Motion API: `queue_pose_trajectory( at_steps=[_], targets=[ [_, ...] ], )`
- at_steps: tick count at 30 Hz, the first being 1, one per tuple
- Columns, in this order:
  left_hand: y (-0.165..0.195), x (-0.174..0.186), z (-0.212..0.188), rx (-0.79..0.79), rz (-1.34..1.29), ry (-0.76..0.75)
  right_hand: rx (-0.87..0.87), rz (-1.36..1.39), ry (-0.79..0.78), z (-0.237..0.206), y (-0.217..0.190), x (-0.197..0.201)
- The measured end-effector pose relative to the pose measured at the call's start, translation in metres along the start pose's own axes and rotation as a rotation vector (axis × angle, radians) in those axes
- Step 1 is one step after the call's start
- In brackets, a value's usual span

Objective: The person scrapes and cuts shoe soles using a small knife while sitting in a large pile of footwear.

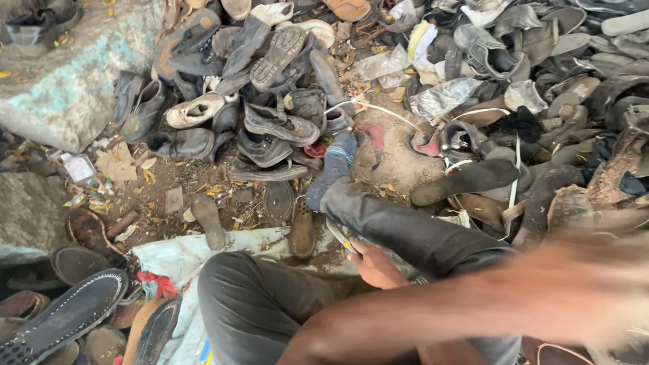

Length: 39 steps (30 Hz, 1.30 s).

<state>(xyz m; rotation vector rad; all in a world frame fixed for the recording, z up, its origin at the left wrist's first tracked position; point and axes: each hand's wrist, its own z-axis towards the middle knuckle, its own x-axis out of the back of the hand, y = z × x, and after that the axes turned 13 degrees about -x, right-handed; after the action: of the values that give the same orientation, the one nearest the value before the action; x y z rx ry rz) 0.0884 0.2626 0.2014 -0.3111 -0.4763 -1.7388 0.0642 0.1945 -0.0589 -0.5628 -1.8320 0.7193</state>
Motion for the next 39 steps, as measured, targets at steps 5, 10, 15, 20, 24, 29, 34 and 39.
queue_pose_trajectory(
  at_steps=[5,10,15,20,24,29,34,39],
  targets=[
    [-0.028,0.1,-0.202,0.949,0.536,0.149,0.24,0.043,0.199,0.014,0.016,-0.004],
    [-0.014,0.163,-0.357,1.827,0.718,0.098,-0.007,0.008,-0.036,-0.002,-0.018,0.007],
    [-0.032,0.159,-0.366,1.878,0.362,0.653,-0.038,0.029,-0.026,-0.021,-0.055,0.028],
    [-0.006,0.195,-0.375,1.753,0.553,0.235,-0.169,0.065,-0.013,-0.027,-0.057,0.042],
    [0.08,0.278,-0.374,1.685,0.624,0.48,-0.079,0.124,0.025,-0.021,-0.048,0.036],
    [0.211,0.419,-0.349,1.245,1.4,0.808,0.062,0.139,0.039,-0.01,-0.039,0.017],
    [0.144,0.419,-0.349,0.873,1.864,0.579,-0.101,0.014,-0.103,-0.004,-0.048,0.0],
    [-0.064,0.289,-0.364,1.235,0.979,0.032,-0.163,-0.05,-0.163,-0.014,-0.058,0.002]
  ],
)
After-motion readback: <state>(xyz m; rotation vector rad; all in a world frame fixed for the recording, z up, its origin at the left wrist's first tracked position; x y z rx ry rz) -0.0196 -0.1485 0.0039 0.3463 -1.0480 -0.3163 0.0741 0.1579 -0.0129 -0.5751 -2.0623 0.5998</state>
